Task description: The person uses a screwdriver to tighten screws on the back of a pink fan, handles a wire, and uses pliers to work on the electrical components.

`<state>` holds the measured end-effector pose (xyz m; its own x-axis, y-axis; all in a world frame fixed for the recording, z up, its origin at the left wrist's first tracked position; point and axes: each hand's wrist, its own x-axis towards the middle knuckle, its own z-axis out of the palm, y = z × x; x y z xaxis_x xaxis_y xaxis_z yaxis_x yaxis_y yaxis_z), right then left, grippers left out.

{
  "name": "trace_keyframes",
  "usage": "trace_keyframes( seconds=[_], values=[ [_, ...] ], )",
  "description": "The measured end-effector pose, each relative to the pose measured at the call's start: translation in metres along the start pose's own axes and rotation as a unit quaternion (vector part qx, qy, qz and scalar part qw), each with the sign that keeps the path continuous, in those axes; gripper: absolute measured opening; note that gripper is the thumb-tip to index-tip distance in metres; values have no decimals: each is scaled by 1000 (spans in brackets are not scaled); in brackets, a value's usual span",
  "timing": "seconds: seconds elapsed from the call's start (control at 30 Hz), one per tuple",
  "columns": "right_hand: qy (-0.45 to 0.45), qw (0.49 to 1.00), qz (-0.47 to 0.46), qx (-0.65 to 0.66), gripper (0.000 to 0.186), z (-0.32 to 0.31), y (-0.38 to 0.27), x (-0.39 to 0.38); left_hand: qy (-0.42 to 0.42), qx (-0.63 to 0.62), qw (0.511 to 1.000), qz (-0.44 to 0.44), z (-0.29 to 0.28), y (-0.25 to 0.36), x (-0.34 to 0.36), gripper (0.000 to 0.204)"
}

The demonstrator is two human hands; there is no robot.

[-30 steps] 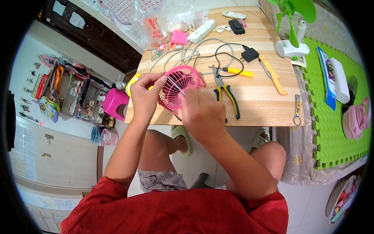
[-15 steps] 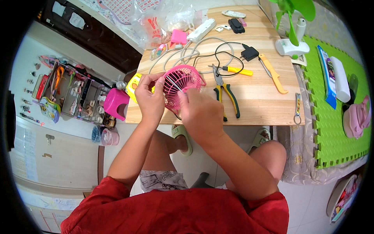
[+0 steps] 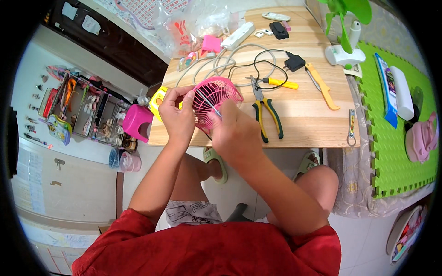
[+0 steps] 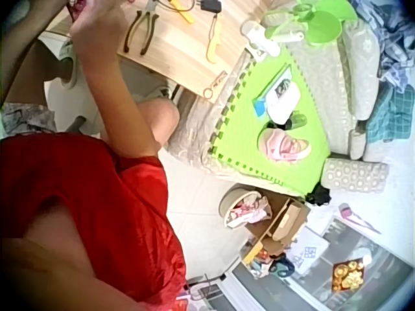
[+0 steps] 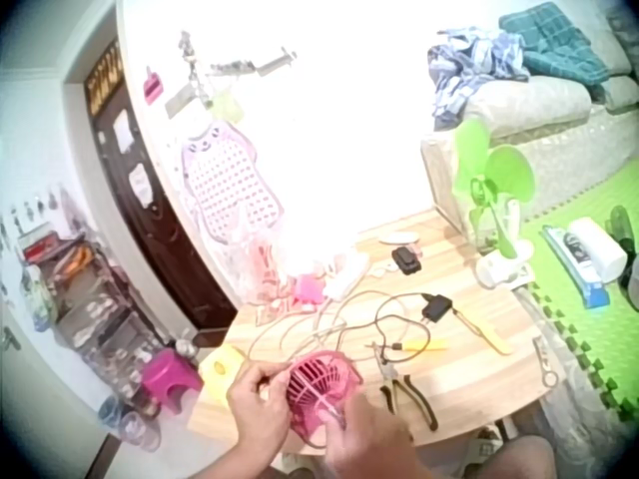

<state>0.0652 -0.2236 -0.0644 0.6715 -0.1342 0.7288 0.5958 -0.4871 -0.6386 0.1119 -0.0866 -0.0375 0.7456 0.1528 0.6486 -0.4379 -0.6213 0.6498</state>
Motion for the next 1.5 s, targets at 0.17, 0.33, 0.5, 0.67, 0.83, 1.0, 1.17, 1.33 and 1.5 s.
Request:
trace_keyframes(
  seconds=[0.17, 0.33, 0.5, 0.67, 0.83, 1.0, 1.17, 1.33, 1.5],
  values=[
    [11, 1000, -6, -21, 20, 5, 0, -3, -24, 10, 1000, -9, -2, -1, 0, 6],
    [-3, 996, 78, 37, 17, 4, -3, -1, -2, -12, 1000, -8, 0, -1, 0, 4],
    [-94, 932, 280, 210, 15, -5, -2, 7, 0, -16, 1000, -8, 0, -2, -1, 4],
    [-52, 992, 110, 45, 18, 0, -4, 0, 6, -17, 1000, -10, 3, -2, -1, 4],
    [-36, 994, 97, 42, 17, 2, -4, 0, 5, -5, 1000, -3, 1, 0, -1, 4],
    [-101, 968, 204, 109, 15, 3, 0, 1, -3, -20, 1000, -13, 1, 1, -1, 5],
    [-141, 935, 275, 176, 16, -1, 3, 4, -2, -11, 1000, -9, 0, 0, -2, 5],
    [-60, 984, 152, 68, 21, -2, -1, 4, -1, -11, 1000, -8, 1, 3, -3, 5],
    [-11, 997, 67, 43, 18, 4, 1, -2, -2, -8, 1000, -3, 1, 2, -3, 5]
  ],
)
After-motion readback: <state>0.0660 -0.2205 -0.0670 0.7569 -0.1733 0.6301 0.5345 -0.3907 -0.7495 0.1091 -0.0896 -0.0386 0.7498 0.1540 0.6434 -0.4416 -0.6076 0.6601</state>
